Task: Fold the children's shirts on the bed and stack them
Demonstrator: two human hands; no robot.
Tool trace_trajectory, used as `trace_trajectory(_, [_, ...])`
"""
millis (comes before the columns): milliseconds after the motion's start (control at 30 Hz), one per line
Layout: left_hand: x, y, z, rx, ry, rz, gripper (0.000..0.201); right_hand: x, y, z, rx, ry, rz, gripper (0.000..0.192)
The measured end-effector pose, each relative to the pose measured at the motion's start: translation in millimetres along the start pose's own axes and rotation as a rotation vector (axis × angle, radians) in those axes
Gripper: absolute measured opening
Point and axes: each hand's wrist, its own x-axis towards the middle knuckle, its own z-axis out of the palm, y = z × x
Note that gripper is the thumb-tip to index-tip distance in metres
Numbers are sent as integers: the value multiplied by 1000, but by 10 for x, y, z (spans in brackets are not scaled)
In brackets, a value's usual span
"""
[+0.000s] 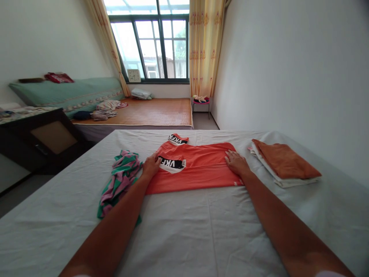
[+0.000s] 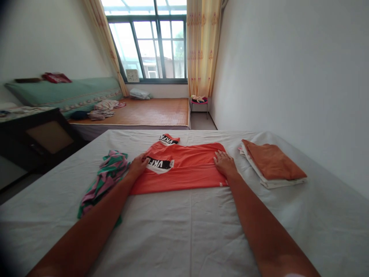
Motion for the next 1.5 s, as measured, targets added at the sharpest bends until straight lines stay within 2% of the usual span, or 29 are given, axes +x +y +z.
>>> trace_trajectory(100, [8, 2, -56, -102, -32, 38, 39, -15, 6, -11, 5, -1, -23, 49])
trace_trajectory(233, [-50, -21, -230, -235, -158, 246, 29, -24, 7, -24, 24, -9, -33, 49])
trace_trajectory(333, [-126, -38, -392, -263, -295, 345, 27, -25, -1, -36, 30, -8, -35, 49])
trace_trajectory(433, [-180, -51, -495, -217, -361, 364, 27, -31, -4, -43, 27, -8, -34, 49])
trace_trajectory(533, [-182, -54, -536, -136, -310, 345, 33, -43, 3, -51, 25, -18, -28, 49])
trace_trajectory(633, [-174, -1, -549, -87, -98, 287, 41, -52, -38, -105, 25, -1, -5, 48])
trace_trajectory(700, [-207, 91, -516, -80, 10, 293, 46, -61, -148, -187, 33, 49, -31, 48])
trace_trajectory(733, [-243, 154, -475, -76, 13, 323, 47, -71, -238, -241, 46, 77, -71, 49])
trace_trajectory(833, [-422, 372, -257, 0, -130, 469, 46, -148, -628, -411, 137, 92, -286, 51])
trace_trajectory(900, [-558, 500, -84, 108, -249, 538, 44, -236, -912, -487, 210, 13, -454, 52])
trace_trajectory(967, [-663, 580, 45, 211, -322, 552, 50, -320, -1120, -511, 256, -90, -590, 52])
trace_trajectory(1033, [-716, 608, 102, 277, -343, 541, 54, -359, -1196, -487, 272, -171, -629, 53])
trace_trajectory(1133, [-718, 592, 92, 312, -345, 536, 54, -299, -1052, -393, 248, -206, -527, 55])
trace_trajectory(1367, [-708, 591, 66, 314, -355, 528, 55, -64, -216, -179, 80, -152, -122, 58])
trace_trajectory(1500, [-696, 548, 82, 312, -354, 527, 54, -60, 70, -122, 27, -110, 71, 56])
